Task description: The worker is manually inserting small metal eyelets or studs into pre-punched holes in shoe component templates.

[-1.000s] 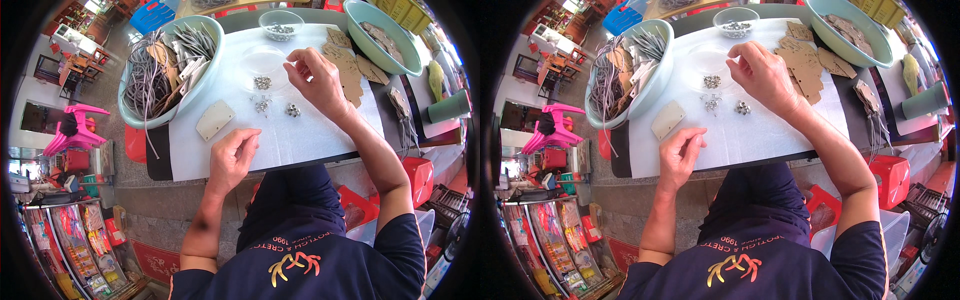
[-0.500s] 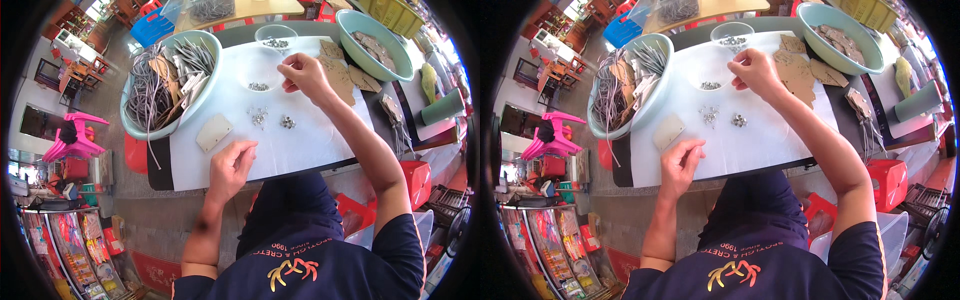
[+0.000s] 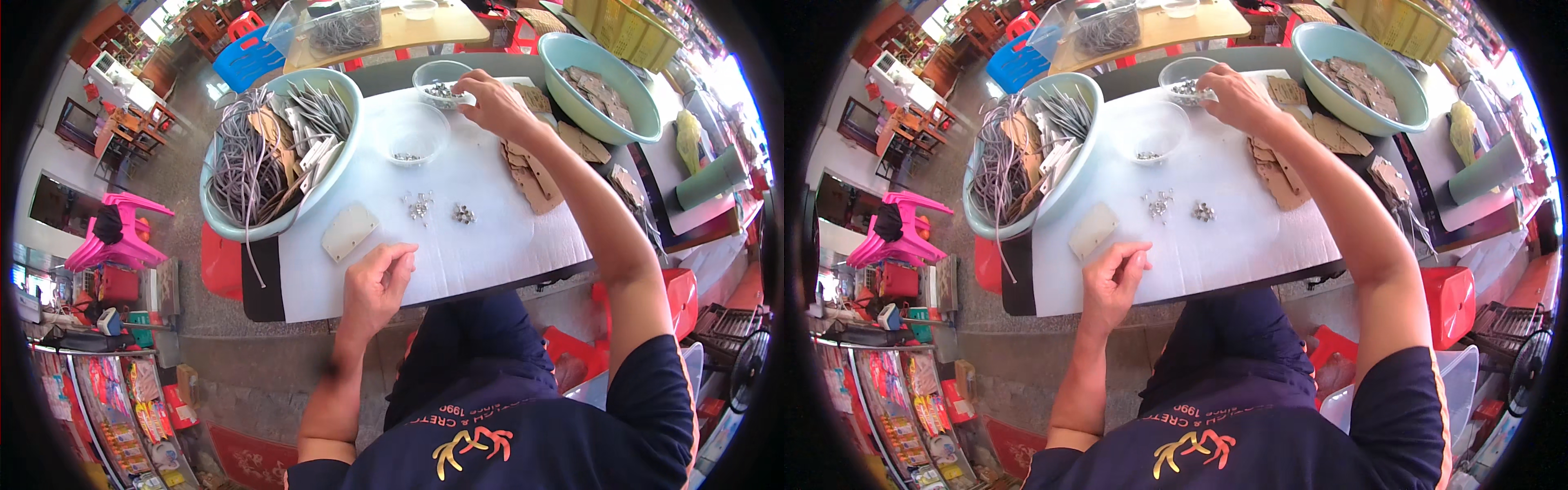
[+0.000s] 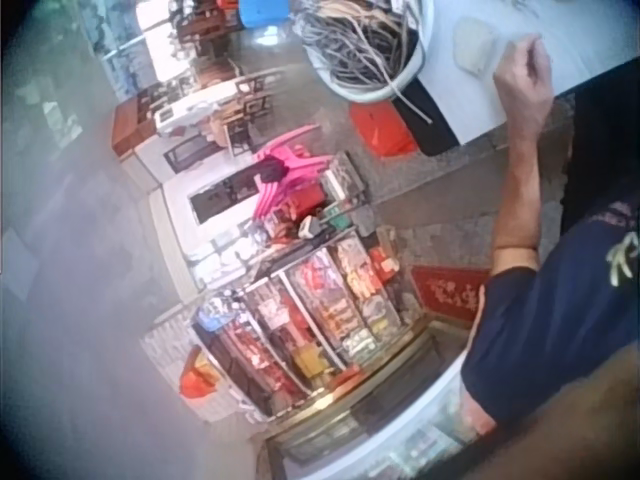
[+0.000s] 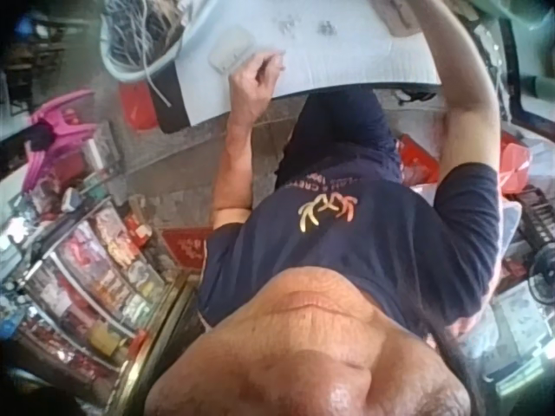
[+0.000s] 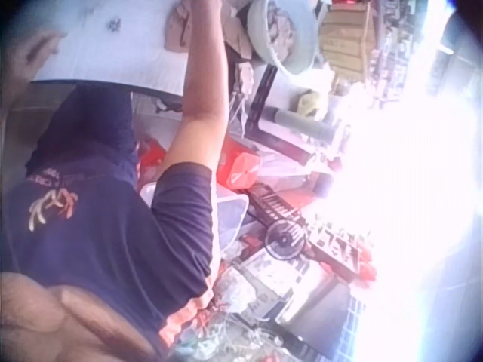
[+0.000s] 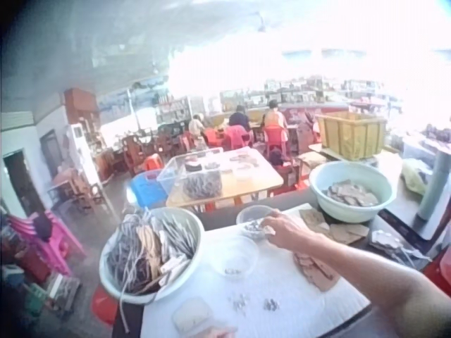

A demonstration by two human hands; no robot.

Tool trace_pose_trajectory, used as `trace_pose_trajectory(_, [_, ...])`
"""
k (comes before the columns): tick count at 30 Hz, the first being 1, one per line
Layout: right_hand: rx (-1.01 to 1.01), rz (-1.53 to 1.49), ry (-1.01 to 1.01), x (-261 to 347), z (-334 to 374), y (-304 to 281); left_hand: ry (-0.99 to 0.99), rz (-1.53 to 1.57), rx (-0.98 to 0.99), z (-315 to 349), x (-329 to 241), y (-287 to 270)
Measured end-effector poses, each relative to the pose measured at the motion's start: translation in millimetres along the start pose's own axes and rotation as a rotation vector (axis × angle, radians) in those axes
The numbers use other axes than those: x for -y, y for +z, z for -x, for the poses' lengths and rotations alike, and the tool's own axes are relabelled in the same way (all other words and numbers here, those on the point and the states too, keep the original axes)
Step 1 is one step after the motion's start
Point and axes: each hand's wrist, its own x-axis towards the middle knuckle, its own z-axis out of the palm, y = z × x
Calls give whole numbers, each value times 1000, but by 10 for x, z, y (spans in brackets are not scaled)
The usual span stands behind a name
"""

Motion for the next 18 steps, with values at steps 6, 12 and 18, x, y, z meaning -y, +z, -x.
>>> trace_pose_trajectory(6, [156, 144, 51, -34, 53, -75, -68, 8, 29, -28, -66, -8])
trace_pose_trajectory(12, [97, 169, 63, 217, 407, -224, -42, 9, 5, -27, -57, 4])
trace_pose_trajectory(18, [159, 119, 26, 424, 452, -515, -28, -13, 12, -27, -40, 2])
